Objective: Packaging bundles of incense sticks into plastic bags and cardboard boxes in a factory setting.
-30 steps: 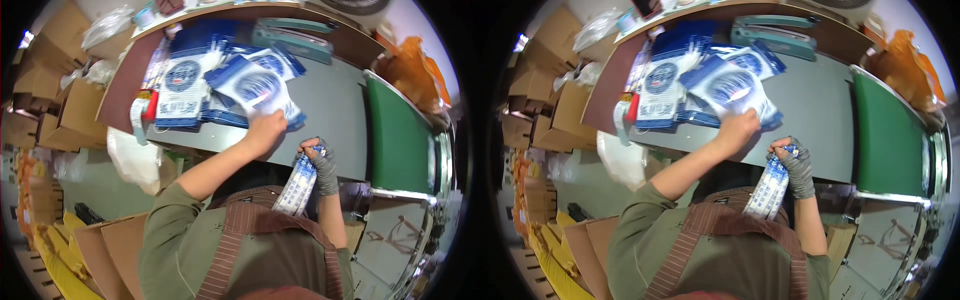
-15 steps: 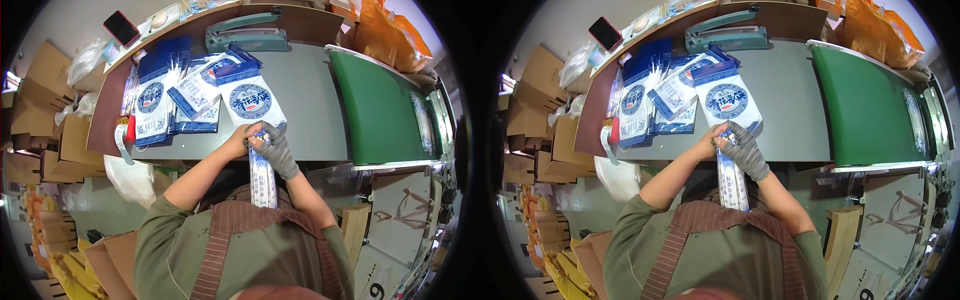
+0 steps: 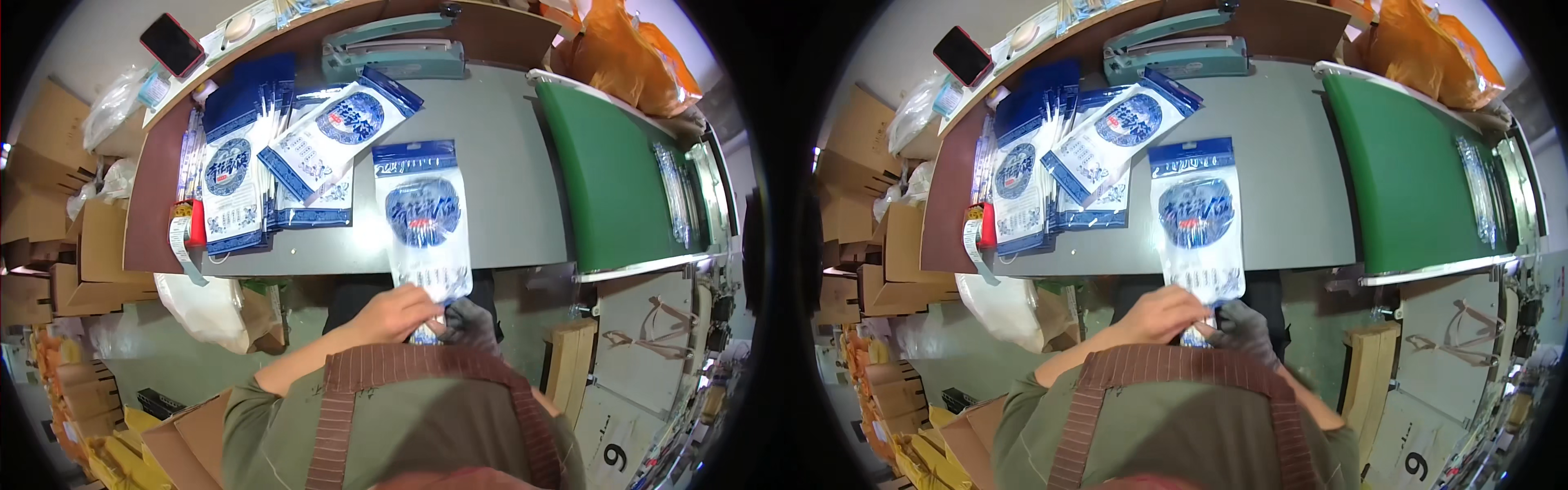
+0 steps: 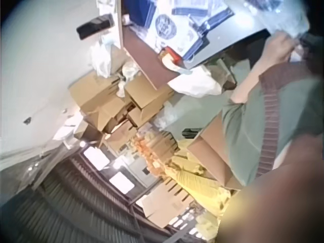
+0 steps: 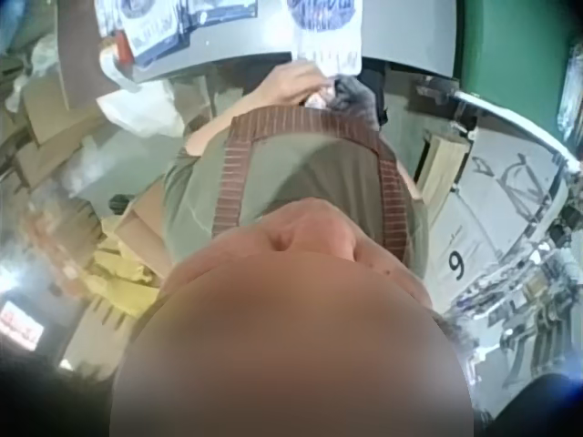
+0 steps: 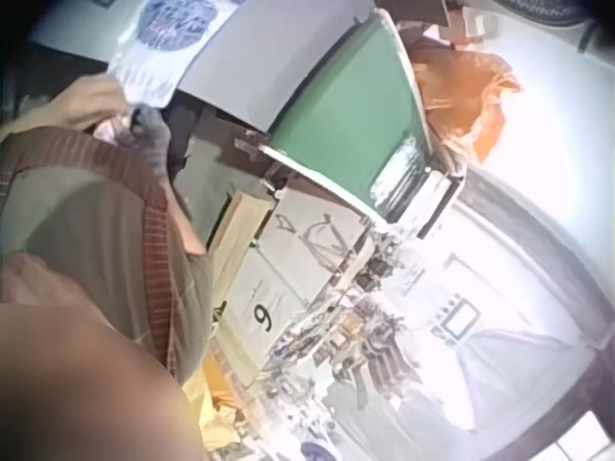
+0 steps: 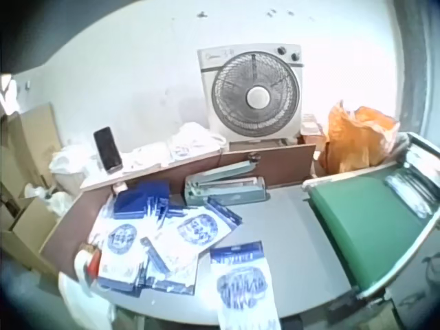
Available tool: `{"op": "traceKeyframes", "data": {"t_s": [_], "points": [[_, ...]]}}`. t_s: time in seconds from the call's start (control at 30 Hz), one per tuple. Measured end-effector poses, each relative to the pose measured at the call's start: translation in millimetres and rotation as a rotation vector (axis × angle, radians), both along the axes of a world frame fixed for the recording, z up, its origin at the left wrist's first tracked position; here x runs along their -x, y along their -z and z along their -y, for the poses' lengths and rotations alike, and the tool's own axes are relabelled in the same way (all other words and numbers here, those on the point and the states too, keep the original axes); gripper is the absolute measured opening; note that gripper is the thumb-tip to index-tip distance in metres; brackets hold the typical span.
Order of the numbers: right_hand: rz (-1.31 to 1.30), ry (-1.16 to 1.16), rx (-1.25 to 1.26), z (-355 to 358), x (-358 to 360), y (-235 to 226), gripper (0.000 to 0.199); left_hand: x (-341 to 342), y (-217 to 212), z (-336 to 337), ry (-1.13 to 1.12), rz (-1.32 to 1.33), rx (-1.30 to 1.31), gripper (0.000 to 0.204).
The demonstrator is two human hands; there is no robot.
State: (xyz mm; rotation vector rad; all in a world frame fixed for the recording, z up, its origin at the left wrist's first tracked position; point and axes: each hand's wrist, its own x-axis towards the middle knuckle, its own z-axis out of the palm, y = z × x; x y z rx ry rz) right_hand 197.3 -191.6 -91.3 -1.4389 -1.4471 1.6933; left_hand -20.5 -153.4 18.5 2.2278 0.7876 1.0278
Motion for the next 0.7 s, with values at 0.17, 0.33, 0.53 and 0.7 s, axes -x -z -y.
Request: {"op": "traceKeyframes", "data": {"t_s": [0.17,0.33,0.53,0.7], "points": [[0.684,0.189,-0.747,-68,42,-94,0.044,-2,-18,-18,-0.075,-0.062,-0.099,0.030],[0.377,-0.016,-1.138,-165,38,-223,0.028,25,-140,-87,-0.351,-0.148,-0.503,0.026],[0.638,-0.244,-1.016,-221,58,-327,0.023,70,-202,-153,-0.365,-0.179,0.332,0.016],[0.922,-0.052,-0.985,-268,48,-383,0.024,64,-243,-209,-0.285,-0.049,0.246,0.015]]}}
